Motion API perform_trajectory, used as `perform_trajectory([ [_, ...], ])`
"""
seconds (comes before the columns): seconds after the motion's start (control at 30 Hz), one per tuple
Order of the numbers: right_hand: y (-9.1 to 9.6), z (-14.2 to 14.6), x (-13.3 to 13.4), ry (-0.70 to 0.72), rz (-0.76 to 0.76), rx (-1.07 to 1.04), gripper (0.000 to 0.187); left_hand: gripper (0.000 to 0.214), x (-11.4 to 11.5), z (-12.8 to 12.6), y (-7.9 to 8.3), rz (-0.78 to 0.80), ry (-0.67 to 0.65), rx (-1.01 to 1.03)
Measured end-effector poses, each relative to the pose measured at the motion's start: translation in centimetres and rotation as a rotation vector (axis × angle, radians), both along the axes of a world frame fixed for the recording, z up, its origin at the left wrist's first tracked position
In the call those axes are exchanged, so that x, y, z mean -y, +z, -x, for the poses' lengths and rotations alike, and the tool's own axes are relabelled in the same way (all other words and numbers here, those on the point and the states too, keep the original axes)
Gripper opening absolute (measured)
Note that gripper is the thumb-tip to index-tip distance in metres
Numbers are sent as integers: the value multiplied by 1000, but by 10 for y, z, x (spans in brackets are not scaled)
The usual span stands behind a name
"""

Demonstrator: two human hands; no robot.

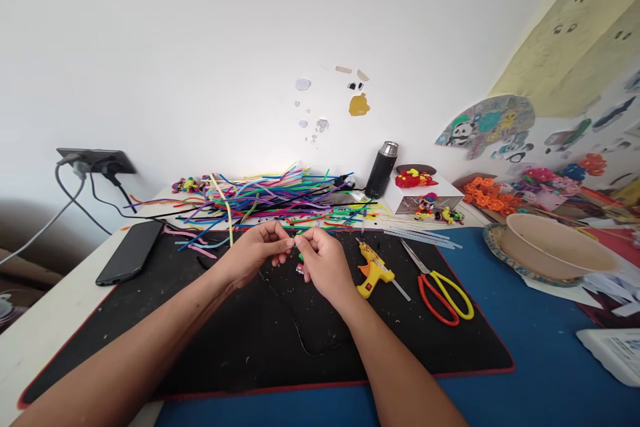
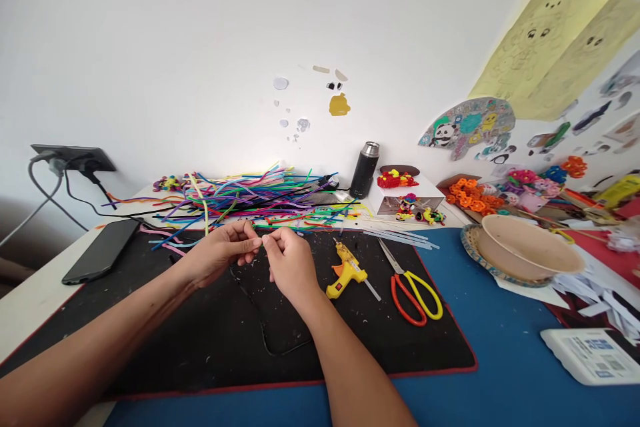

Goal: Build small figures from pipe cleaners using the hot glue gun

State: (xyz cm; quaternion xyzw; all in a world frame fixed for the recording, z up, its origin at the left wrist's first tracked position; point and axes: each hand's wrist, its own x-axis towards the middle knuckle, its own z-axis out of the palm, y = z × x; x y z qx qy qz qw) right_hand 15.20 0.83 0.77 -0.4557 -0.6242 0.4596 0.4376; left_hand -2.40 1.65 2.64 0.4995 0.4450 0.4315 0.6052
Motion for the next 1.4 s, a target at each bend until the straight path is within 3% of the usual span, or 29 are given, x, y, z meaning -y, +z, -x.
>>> perform_trajectory([
  [0.33,-3,0,-2,18,32,-175,33,40,1,-3,-1,45,53,233],
  [0.6,-2,0,-2,46,54,-179,35,36,3,-8,1,-37,93,120],
  [0.87,3,1,-1,106,107,-231,37,35,2,-8,3,0,198,192],
  [1.4,-2,3,-2,61,85,-204,32,41,-1,1,11,-60,125,-43],
])
